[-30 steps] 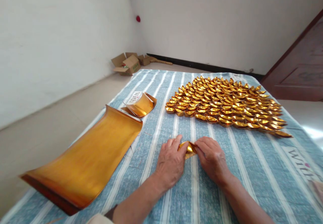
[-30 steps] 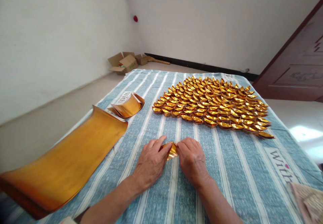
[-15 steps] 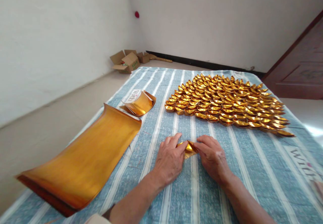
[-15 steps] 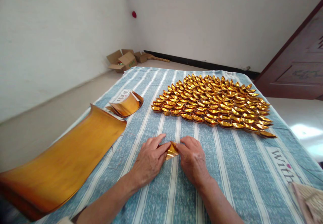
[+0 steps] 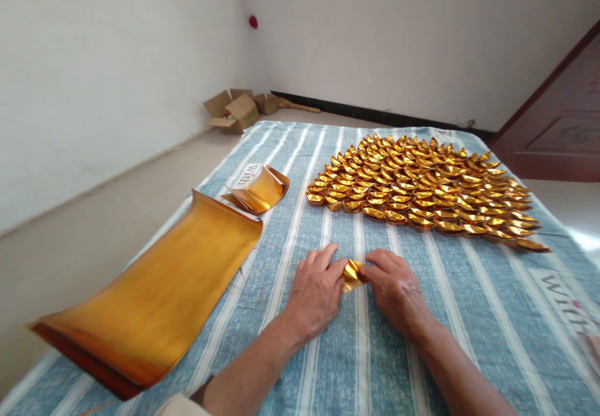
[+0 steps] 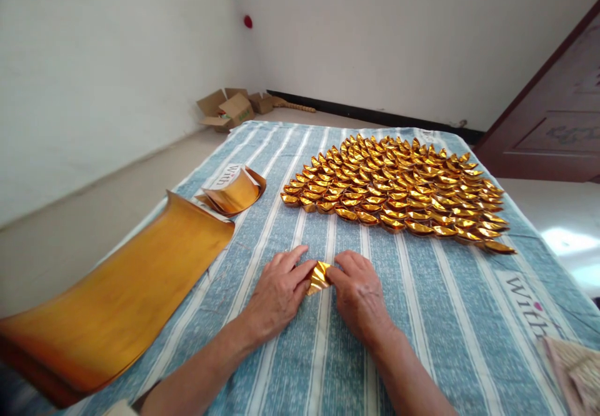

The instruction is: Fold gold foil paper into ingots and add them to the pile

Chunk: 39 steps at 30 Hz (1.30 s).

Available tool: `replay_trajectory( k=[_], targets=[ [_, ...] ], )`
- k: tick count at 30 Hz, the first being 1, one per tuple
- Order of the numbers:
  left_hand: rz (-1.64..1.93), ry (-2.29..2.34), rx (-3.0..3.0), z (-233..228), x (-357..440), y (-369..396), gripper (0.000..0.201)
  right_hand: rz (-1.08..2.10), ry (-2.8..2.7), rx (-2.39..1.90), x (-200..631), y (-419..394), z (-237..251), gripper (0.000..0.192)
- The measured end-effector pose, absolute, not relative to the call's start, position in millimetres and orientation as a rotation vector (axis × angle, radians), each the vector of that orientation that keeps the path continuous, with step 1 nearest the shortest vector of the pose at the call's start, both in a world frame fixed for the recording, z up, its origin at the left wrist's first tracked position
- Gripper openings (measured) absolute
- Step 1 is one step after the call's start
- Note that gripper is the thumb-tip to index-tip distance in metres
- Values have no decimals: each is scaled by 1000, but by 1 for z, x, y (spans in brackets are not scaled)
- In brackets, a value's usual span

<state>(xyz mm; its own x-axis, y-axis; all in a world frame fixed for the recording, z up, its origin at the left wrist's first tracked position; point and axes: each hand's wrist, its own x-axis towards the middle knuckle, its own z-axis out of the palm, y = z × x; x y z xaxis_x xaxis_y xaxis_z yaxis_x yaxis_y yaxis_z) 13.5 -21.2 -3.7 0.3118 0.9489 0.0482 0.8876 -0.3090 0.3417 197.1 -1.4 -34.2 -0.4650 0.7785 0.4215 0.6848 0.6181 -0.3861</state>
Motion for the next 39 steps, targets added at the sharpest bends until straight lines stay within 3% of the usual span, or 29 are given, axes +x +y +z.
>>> replay_trajectory(
  k=[27,39],
  targets=[
    [327,1680,2351,-4,15,-21,26,108,-2415,-1144,198,-3,-30,24],
    [225,1738,2514,-11,19,-26,40,135,-2417,-1168,196,-3,-28,15]
  ],
)
